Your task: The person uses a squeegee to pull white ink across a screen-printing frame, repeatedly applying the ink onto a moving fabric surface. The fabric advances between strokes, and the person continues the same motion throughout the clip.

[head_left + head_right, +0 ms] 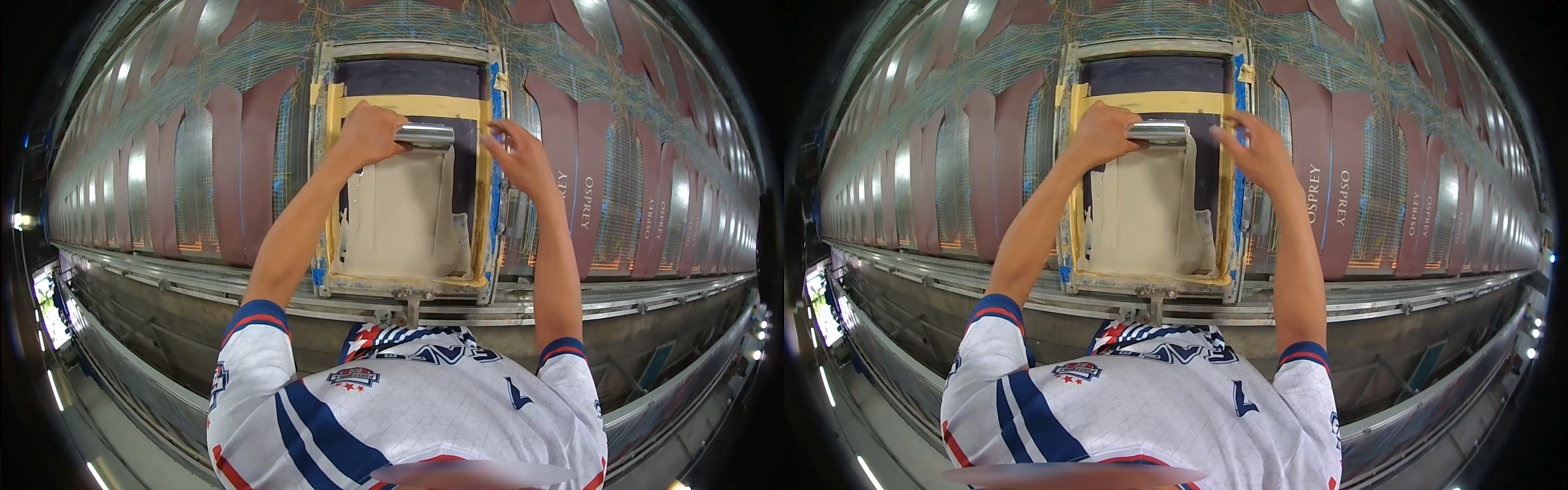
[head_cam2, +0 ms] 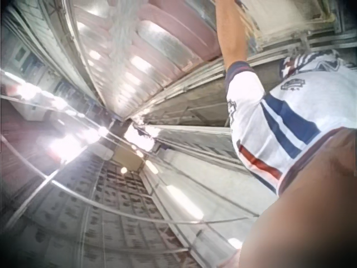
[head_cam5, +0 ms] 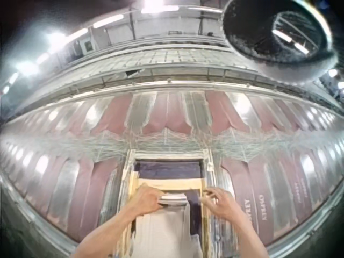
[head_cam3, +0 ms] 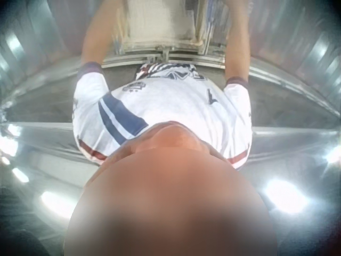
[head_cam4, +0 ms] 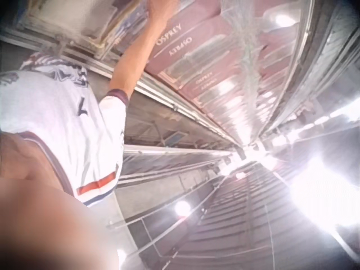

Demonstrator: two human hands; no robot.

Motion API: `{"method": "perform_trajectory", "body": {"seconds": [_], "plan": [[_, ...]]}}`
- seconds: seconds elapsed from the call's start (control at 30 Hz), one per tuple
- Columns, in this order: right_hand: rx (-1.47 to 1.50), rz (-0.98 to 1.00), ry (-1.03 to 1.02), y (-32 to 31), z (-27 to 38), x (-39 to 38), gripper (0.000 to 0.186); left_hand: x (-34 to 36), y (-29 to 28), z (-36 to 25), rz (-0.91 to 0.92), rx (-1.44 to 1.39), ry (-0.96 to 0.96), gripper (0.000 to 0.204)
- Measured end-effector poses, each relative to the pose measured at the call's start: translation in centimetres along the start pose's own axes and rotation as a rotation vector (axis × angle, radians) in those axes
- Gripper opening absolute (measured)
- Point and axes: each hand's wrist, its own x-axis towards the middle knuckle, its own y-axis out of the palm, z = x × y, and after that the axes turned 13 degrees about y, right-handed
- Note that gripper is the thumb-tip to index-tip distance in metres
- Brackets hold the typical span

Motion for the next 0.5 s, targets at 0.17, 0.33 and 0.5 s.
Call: {"method": "perform_trajectory", "body": {"seconds": [0.17, 0.33, 0.5], "plan": [[-0.276, 0.392, -0.066, 3.8, 5.6, 5.3, 0.037, 1.8, -0.2, 2.1, 0.053, 0.068, 0.010, 0.020], [-0.509, 0.349, -0.086, 7.7, 3.7, 7.3, 0.024, 2.0, 1.1, 2.3, -0.002, 0.059, 0.001, 0.018], [-0.581, 0.252, -0.187, 8.2, 3.5, 2.0, 0.014, -1.9, 2.9, -0.4, -0.035, -0.025, -0.021, 0.011]]}}
